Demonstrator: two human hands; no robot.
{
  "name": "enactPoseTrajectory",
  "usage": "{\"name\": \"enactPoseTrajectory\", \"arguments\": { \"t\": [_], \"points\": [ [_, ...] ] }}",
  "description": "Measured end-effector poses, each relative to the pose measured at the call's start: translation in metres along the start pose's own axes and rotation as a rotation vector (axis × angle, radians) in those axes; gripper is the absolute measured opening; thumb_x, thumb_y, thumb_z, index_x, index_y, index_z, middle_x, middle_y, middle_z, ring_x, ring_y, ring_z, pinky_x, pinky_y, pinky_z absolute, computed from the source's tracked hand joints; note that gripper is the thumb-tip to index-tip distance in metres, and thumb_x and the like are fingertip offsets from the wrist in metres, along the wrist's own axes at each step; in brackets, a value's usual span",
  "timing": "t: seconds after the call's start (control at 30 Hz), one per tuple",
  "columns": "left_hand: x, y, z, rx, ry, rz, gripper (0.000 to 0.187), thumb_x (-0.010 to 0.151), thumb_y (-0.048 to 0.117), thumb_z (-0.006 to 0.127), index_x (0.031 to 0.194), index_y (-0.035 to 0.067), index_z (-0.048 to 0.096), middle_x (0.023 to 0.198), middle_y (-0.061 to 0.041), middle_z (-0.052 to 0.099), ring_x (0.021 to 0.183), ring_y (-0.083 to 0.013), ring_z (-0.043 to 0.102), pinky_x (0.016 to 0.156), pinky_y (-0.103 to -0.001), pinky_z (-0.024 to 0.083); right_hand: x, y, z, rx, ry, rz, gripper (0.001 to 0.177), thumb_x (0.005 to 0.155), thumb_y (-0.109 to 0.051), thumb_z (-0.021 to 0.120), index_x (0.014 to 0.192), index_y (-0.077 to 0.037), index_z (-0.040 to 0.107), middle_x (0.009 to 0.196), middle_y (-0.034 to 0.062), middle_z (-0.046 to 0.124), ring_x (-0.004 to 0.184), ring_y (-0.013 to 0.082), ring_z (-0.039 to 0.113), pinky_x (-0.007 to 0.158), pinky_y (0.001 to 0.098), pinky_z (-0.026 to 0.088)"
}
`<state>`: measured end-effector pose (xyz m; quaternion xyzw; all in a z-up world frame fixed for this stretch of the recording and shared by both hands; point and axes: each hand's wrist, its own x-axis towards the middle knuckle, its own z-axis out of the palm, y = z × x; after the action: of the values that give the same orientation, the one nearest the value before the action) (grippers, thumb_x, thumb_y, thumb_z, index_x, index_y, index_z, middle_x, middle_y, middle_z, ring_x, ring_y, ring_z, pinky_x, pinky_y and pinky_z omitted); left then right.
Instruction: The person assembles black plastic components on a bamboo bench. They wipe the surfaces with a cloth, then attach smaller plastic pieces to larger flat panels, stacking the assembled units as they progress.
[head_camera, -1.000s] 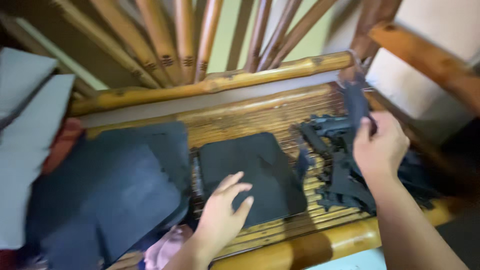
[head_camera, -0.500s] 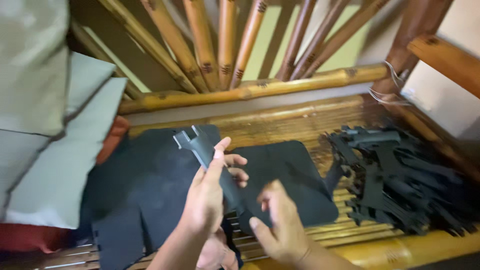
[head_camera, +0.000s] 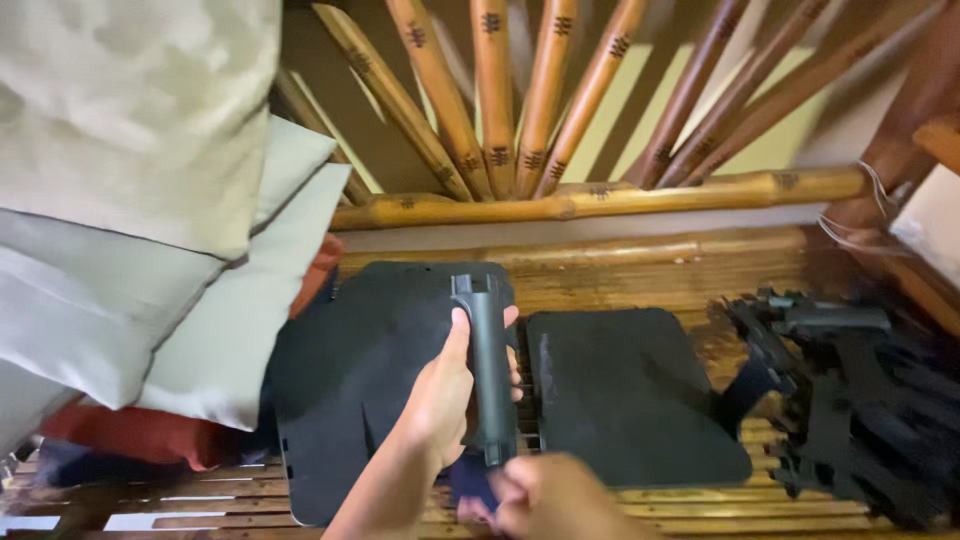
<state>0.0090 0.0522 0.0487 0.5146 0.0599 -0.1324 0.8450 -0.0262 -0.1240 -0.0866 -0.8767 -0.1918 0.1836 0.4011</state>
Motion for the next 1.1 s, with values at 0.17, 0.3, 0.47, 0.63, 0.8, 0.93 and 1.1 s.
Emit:
{"name": "enactPoseTrajectory", "arguments": {
  "t": [0.17,0.3,0.47,0.63,0.8,0.93,1.1],
  "points": [
    [0.0,0.001,-0.002,0.023,0.0,0.068,0.068,0.102,0.058,0.029,0.143,0.018,0.066,0.081,-0.002,0.06,0.073,-0.0128,0.057,0.072,-0.029,0.053,-0.024,-0.026,-0.075,0.562,0.401,0.02,0.033,0.09,-0.012,0.079,0.079,0.002,0.052,0.068,0.0062,0.058,0.06,0.0165,0.055,0.053,0.0377,0.05],
    [0.019,-0.043,0.004,-0.349,-0.113,-0.014,0.063,0.104,0.055,0.036,0.143,0.015,0.064,0.084,-0.002,0.063,0.075,-0.0132,0.06,0.073,-0.029,0.053,-0.037,-0.059,-0.053,0.028,0.709,0.063,0.053,0.084,-0.014,0.079,0.134,-0.009,0.063,0.097,0.0159,0.06,0.082,0.0273,0.062,0.076,0.0366,0.053],
    [0.037,-0.123,0.008,-0.319,-0.172,-0.161,0.042,0.109,0.031,0.047,0.134,0.0,0.06,0.103,-0.01,0.071,0.092,-0.0221,0.069,0.08,-0.036,0.057,-0.02,-0.077,-0.026,0.434,0.809,-0.52,0.07,0.096,-0.011,0.055,0.155,-0.002,0.018,0.164,0.0279,0.028,0.155,0.0347,0.03,0.12,0.0419,0.028],
    [0.03,-0.141,0.034,0.356,-0.086,-0.007,0.063,0.109,0.055,0.033,0.134,0.005,0.06,0.123,-0.004,0.072,0.109,-0.0117,0.07,0.09,-0.026,0.056,-0.009,-0.056,-0.072,0.577,0.742,-0.468,0.066,0.102,-0.014,0.046,0.16,0.0,0.017,0.167,0.022,0.026,0.157,0.0291,0.023,0.123,0.0391,0.019],
    [0.001,-0.102,0.041,0.393,-0.343,-0.235,0.083,0.102,0.072,0.029,0.125,-0.003,0.058,0.094,-0.012,0.065,0.068,-0.0164,0.063,0.062,-0.033,0.055,-0.007,-0.052,-0.107,0.612,0.77,-0.215,0.055,0.104,-0.024,0.039,0.155,-0.005,0.037,0.137,0.0202,0.061,0.123,0.0281,0.06,0.109,0.0374,0.045],
    [-0.008,-0.078,0.045,0.28,-0.385,-0.231,0.079,0.097,0.074,0.031,0.129,0.009,0.063,0.086,-0.008,0.062,0.062,-0.0161,0.061,0.061,-0.032,0.053,-0.015,-0.056,-0.133,0.507,0.898,-0.039,0.053,0.106,-0.03,0.036,0.152,-0.006,0.043,0.135,0.0121,0.063,0.122,0.022,0.059,0.107,0.0345,0.04],
    [-0.001,-0.069,0.053,0.062,-0.154,-0.219,0.072,0.098,0.065,0.038,0.124,0.004,0.064,0.097,-0.003,0.073,0.078,-0.0102,0.069,0.073,-0.026,0.057,-0.039,-0.074,-0.095,0.404,0.89,-0.186,0.059,0.108,-0.032,0.033,0.163,-0.009,0.037,0.147,0.0159,0.058,0.124,0.0294,0.063,0.105,0.0375,0.046]
  ]
}}
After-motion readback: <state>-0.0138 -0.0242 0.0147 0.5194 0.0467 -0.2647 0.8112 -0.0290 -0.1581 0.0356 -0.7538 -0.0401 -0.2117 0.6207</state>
